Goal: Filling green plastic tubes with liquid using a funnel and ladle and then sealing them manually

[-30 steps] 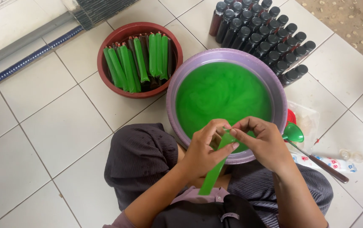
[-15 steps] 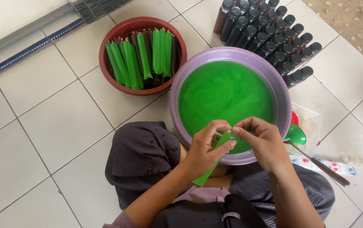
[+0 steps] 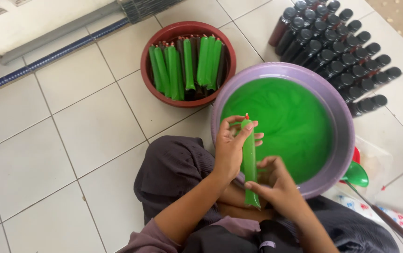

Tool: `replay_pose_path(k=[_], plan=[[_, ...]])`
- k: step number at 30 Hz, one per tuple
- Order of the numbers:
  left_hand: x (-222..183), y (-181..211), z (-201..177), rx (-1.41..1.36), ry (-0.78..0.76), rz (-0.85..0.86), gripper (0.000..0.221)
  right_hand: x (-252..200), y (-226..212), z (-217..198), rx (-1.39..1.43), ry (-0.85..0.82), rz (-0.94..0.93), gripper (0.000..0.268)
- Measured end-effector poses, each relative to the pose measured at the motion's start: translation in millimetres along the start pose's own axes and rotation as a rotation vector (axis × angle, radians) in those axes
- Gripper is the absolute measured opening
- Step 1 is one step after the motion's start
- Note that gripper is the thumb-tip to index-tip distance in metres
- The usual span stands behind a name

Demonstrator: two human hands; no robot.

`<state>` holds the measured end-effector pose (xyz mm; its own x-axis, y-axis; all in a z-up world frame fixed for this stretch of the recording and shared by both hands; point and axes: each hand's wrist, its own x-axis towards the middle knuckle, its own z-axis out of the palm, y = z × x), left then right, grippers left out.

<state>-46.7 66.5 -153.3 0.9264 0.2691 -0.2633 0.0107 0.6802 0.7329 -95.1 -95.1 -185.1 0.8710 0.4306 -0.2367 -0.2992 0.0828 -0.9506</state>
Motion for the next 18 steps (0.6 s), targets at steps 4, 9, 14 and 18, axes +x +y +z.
replay_pose_path(k=[4, 9, 14, 18], plan=[[-12.9, -0.6, -0.5, 0.223, 0.079, -0.223, 0.042, 14.2, 27.2, 7.1, 0.038, 0.113, -0.018, 0.043], [-8.0, -6.0, -21.7, 0.546, -0.016, -0.199, 0.034, 26.1, 29.6, 3.0, -0.228, 0.036, -0.064, 0.040], [136.3, 17.5, -102.6, 0.946, 0.253, 0.295, 0.037, 23.0, 11.9, -2.9, -0.514, 0.214, -0.134, 0.026], [272.7, 27.6, -180.2, 1.372, 0.414, 0.477, 0.081, 8.1, 28.7, -28.0, -0.543, 0.336, -0.071, 0.018]])
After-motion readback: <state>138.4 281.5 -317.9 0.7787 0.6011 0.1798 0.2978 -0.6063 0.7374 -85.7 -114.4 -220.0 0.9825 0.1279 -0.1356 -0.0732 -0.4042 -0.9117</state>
